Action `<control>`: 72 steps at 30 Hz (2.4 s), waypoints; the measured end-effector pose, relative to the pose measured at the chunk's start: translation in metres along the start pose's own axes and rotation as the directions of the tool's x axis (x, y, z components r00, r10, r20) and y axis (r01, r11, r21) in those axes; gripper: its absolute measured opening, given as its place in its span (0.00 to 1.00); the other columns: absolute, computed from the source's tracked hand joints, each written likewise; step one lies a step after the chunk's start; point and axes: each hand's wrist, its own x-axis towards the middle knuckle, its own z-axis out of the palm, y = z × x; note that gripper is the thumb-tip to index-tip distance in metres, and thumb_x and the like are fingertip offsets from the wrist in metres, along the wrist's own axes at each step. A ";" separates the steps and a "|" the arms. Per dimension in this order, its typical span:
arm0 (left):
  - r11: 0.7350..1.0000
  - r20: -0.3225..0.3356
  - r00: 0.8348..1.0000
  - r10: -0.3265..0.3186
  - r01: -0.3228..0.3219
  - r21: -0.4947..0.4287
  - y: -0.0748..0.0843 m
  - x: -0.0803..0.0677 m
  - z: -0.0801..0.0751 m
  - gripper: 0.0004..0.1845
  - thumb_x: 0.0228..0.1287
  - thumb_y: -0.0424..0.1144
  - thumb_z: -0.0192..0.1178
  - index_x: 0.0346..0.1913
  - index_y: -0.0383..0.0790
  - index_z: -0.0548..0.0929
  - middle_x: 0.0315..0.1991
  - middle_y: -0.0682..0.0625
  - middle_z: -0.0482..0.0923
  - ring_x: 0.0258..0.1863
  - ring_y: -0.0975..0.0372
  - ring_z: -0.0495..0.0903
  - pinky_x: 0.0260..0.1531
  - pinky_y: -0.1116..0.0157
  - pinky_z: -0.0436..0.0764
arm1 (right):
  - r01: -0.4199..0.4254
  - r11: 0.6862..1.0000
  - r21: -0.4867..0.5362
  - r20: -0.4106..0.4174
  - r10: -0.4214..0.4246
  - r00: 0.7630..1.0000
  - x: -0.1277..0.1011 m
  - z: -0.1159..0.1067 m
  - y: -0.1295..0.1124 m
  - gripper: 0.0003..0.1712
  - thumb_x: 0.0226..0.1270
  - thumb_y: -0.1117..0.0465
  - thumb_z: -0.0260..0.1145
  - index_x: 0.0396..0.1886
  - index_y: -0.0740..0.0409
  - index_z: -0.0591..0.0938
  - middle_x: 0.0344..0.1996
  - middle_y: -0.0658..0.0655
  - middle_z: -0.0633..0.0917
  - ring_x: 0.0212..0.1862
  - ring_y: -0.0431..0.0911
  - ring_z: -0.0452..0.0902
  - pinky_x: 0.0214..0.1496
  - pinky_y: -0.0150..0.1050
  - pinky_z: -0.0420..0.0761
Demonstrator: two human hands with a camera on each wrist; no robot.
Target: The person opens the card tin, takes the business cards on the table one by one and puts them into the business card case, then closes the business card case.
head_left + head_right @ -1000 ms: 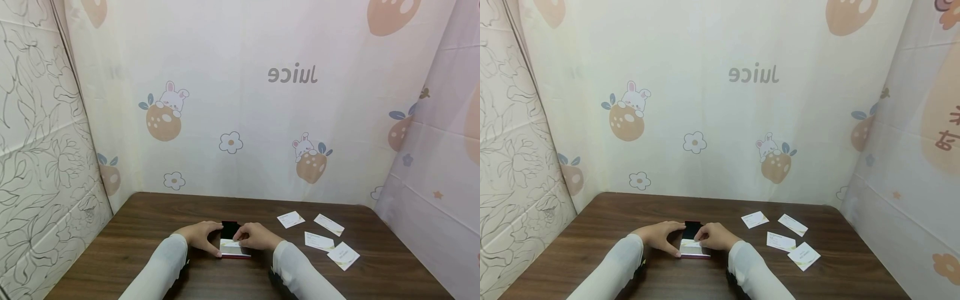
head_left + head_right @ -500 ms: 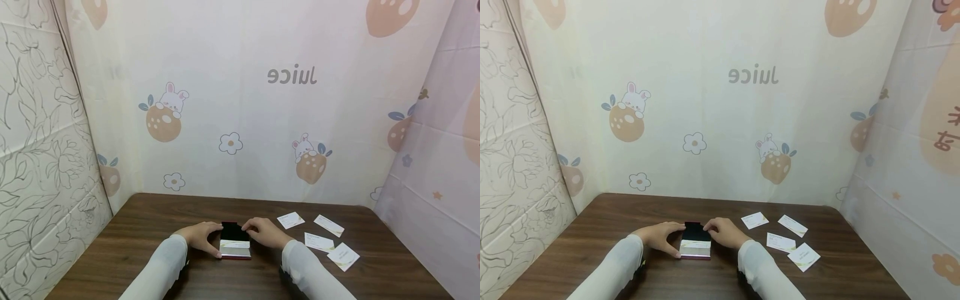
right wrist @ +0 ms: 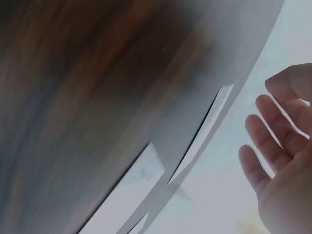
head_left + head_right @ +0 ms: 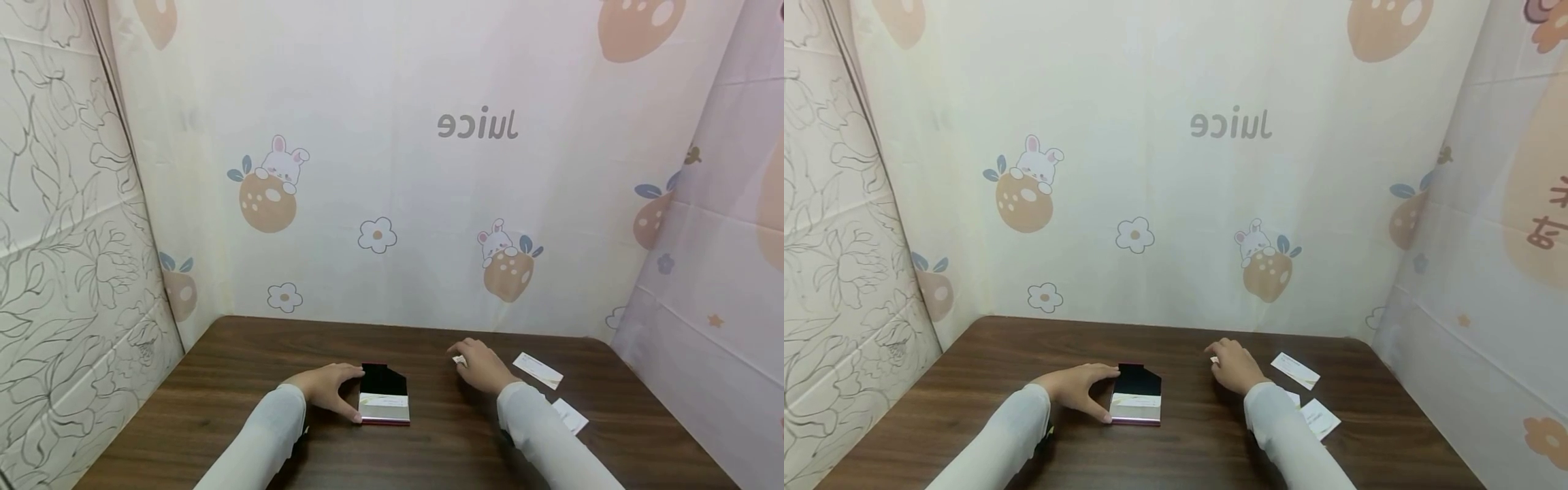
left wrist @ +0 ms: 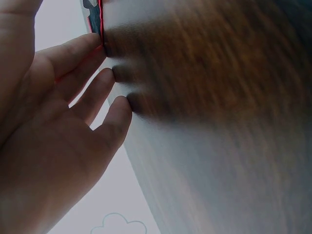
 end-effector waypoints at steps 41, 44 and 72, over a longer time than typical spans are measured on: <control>1.000 -0.014 1.000 0.003 -0.003 0.009 -0.003 0.003 0.000 0.50 0.50 0.60 0.76 0.73 0.41 0.69 0.73 0.46 0.65 0.72 0.51 0.62 0.68 0.47 0.63 | -0.176 0.982 -0.068 0.354 0.189 0.916 0.016 -0.026 0.045 0.27 0.53 0.53 0.75 0.52 0.58 0.82 0.42 0.56 0.81 0.45 0.52 0.76 0.50 0.55 0.77; 1.000 -0.014 1.000 -0.004 0.004 0.013 0.000 0.002 -0.001 0.50 0.50 0.59 0.76 0.73 0.41 0.68 0.73 0.46 0.65 0.72 0.50 0.61 0.68 0.47 0.63 | -0.217 0.976 -0.020 0.384 0.208 0.900 0.015 -0.034 0.041 0.25 0.55 0.53 0.77 0.49 0.60 0.81 0.40 0.55 0.80 0.43 0.50 0.76 0.50 0.52 0.77; 1.000 -0.008 1.000 0.006 -0.006 0.014 0.000 0.001 0.001 0.50 0.50 0.59 0.76 0.73 0.40 0.69 0.72 0.46 0.65 0.72 0.50 0.62 0.68 0.47 0.63 | -0.267 0.958 0.106 0.383 0.209 0.900 0.015 -0.028 0.051 0.25 0.51 0.59 0.81 0.47 0.60 0.80 0.40 0.55 0.80 0.42 0.48 0.75 0.50 0.49 0.76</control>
